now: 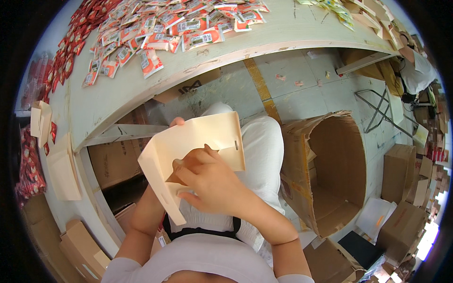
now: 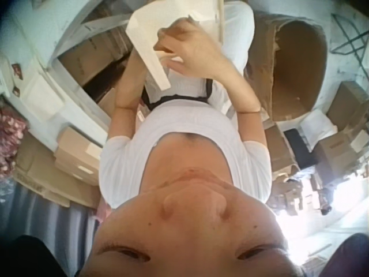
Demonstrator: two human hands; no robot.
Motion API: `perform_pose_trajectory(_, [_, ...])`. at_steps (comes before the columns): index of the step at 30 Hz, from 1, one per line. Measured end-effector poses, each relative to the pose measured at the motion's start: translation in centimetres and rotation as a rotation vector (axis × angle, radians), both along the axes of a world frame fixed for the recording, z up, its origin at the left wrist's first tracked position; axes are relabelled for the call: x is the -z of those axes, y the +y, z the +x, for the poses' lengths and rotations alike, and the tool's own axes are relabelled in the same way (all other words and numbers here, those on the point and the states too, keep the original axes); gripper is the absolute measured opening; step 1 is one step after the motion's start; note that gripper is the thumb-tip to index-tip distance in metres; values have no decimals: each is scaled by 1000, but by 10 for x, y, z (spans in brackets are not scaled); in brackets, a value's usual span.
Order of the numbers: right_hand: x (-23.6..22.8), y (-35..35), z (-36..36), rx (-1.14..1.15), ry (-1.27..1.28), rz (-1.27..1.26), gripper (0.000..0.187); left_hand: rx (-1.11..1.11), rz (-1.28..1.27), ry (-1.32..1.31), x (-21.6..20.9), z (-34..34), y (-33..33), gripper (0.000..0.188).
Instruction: The person assembles cardboard boxes by hand by picking up flat sheets, folding the sides, and tucking in the flaps to form the box shape.
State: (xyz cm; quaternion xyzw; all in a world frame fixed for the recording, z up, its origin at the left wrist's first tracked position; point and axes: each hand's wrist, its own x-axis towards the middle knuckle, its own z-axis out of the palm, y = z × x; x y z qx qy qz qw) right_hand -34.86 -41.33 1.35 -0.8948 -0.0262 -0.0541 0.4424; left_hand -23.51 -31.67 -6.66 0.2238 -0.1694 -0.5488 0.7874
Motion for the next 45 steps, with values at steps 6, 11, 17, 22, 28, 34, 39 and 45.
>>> perform_pose_trajectory(6, [-12,6,-6,86,-20,-172,33,55,151,184,9,4,-2,91])
perform_pose_trajectory(11, [-29,17,-18,171,114,-387,26,70,254,278,55,4,9,52])
perform_pose_trajectory(17, [-34,18,-20,211,125,-448,27,83,-13,468,23,9,3,63])
perform_pose_trajectory(22, [-34,19,-24,163,117,-409,27,190,104,484,27,12,10,56])
perform_pose_trajectory(28, [-38,16,-26,95,12,-357,20,160,195,541,-45,-1,9,62])
perform_pose_trajectory(34, [-36,10,-24,42,6,-307,17,-67,5,156,-23,-18,16,64])
perform_pose_trajectory(39, [-41,-14,-24,15,-97,-89,19,-363,-182,-359,-48,-21,-2,91])
perform_pose_trajectory(45, [-31,-35,-58,290,-302,279,38,-478,-104,-518,-59,-15,-12,89])
